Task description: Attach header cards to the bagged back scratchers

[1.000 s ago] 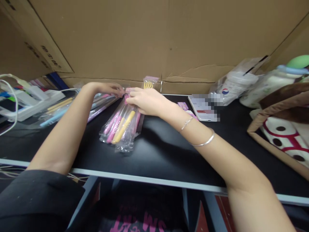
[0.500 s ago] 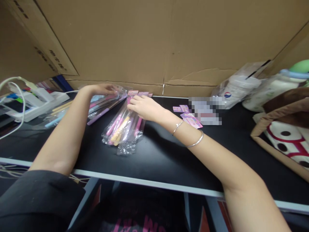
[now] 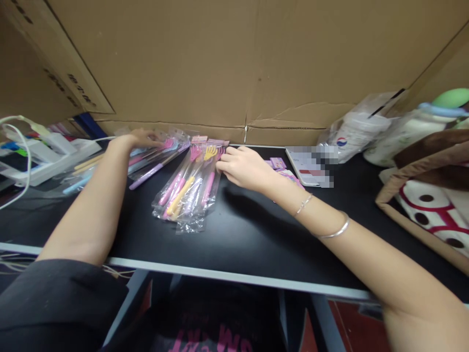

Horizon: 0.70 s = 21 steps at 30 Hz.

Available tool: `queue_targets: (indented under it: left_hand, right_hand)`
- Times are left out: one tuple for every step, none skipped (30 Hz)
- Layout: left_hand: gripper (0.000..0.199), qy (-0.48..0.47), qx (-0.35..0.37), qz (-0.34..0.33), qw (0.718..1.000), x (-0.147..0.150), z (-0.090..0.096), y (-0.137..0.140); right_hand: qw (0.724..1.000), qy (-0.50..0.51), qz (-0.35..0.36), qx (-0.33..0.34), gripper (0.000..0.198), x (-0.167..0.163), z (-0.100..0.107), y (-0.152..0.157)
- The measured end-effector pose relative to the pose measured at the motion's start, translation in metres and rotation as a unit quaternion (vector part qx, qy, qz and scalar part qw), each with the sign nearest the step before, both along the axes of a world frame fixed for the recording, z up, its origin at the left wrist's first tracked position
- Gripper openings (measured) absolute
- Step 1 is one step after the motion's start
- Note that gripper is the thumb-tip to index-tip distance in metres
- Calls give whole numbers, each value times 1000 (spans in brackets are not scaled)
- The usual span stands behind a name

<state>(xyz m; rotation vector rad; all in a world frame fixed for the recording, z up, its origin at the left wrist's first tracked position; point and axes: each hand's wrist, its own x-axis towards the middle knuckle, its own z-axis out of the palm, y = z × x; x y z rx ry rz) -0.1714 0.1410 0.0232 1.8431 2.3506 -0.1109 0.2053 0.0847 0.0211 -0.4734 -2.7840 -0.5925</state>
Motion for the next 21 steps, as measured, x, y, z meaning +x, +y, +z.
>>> queue_targets:
  left_hand:
    - [64,11,-14,3,1000,2,1,-1]
    - [67,21,-28,7,999,5,2,-1]
    - [69,30,-40,11,999,8,3,-3]
    - [72,33,-46,14,998,11,4,-4]
    - [74,33,-48,16,998,14,5,-5]
    - [76,31,-46,17,998,16,5,-6]
    - [79,31,-42,18,998,18,5,-7]
    - [82,33,-36,20,999,20,5,-7]
    - [83,36,-29,22,999,21,5,-7]
    - [83,40,-24,25,999,23,4,-7]
    - [83,45,-21,28,998,24,4,-6]
    - [82,48,-18,28,998,25,5,-6]
    - [80,49,-18,26,998,26,5,-5]
    - [77,51,-17,26,998,28,5,-4]
    - [74,54,-14,30,998,29,6,-3]
    - [71,59,-10,37,998,30,6,-2]
    - [67,63,-4,47,997,31,6,-1]
    - [64,67,2,59,996,30,6,0]
    - [61,69,10,73,995,29,6,0]
    - [59,67,23,85,994,27,6,1]
    - [57,43,33,73,996,25,6,1]
  right_hand:
    - [1000,1,-7,1,24,3,-4,2]
    - [1000,1,-18,1,24,6,-7,4]
    - [999,4,-33,2,24,9,-10,7]
    - [999,8,-49,5,24,12,-12,10]
    - [998,13,-68,8,25,15,-14,14]
    - [996,18,-86,11,25,18,-16,18]
    - [994,20,-103,13,26,21,-17,21]
    - [993,19,-118,15,26,25,-19,25]
    - [992,15,-128,16,26,29,-21,29]
    - [990,12,-138,18,26,33,-23,33]
    - [989,10,-147,22,26,37,-25,37]
    - [987,9,-156,27,26,42,-27,41]
    - [986,9,-164,34,27,46,-29,44]
    - [985,10,-168,40,28,50,-31,47]
    - [984,13,-172,47,29,53,-33,50]
    - [983,17,-175,52,29,55,-34,52]
    - [982,20,-177,55,30,57,-35,54]
    - [982,22,-179,56,30,58,-35,54]
    - [982,22,-180,56,31,58,-35,55]
    - [982,21,-179,54,30,58,-35,55]
    - [982,20,-178,51,30,57,-35,54]
